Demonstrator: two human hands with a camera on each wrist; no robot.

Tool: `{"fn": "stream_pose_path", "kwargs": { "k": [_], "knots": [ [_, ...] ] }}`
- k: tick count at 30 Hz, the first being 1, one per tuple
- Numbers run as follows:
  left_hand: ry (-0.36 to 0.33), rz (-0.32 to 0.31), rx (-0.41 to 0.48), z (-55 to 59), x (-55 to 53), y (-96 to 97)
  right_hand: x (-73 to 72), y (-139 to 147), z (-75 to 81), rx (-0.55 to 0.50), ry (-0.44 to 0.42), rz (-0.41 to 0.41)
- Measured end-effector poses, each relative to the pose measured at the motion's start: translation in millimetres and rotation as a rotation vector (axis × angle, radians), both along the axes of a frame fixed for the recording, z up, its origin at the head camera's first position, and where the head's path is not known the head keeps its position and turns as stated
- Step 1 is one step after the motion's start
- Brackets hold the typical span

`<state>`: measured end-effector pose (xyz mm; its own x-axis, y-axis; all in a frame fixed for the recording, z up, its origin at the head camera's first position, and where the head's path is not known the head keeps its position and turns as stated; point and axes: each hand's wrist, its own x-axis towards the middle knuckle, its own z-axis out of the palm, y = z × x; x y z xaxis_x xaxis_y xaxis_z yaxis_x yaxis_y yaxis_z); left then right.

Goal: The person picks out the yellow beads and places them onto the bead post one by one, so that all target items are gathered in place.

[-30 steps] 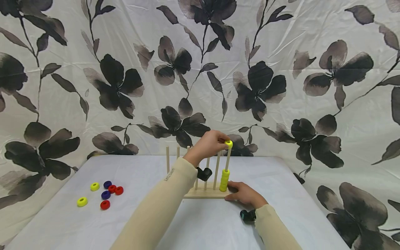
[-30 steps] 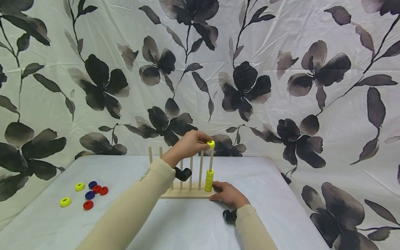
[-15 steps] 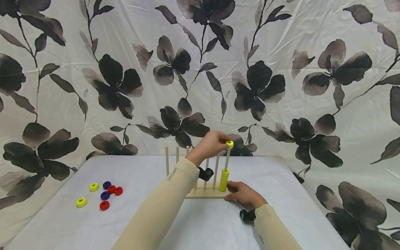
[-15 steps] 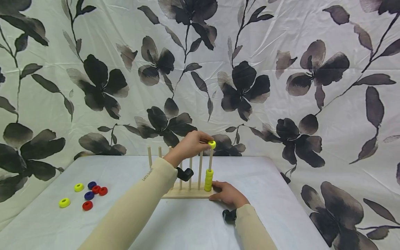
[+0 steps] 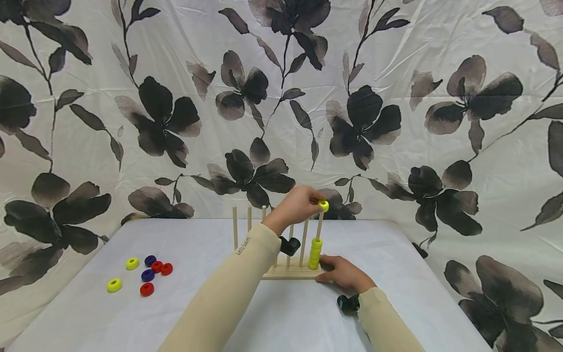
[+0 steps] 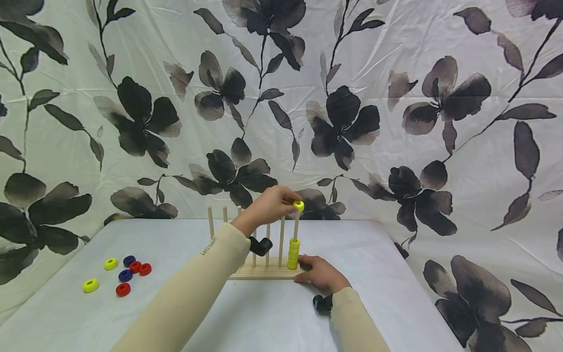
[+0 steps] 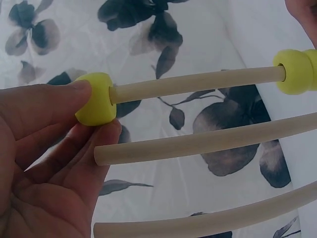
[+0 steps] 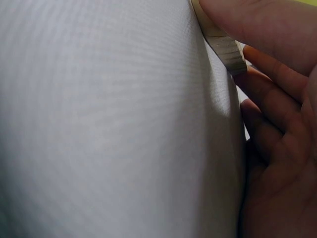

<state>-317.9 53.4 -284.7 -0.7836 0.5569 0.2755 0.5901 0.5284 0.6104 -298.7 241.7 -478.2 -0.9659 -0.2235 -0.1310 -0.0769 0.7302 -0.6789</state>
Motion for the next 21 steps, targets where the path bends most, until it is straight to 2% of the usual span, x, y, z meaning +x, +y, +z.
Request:
{"fn": "stream_pose_path", "kwargs": {
  "k": [8,13,21],
  "knots": [
    [0.039,0.004,-0.045,-0.6,0.7,-0.4,0.0,1,0.9,0.003,-0.003,-0.001],
    [0.034,-0.006,-0.030,-1.5,1.1,-4.2,0.5,0,0.9,-0.003,-0.005,-0.002],
    [0.061,0.021,-0.015,-4.0,2.9,-16.2,0.6,-1,0.9,0.006,0.007,-0.003]
  ]
}}
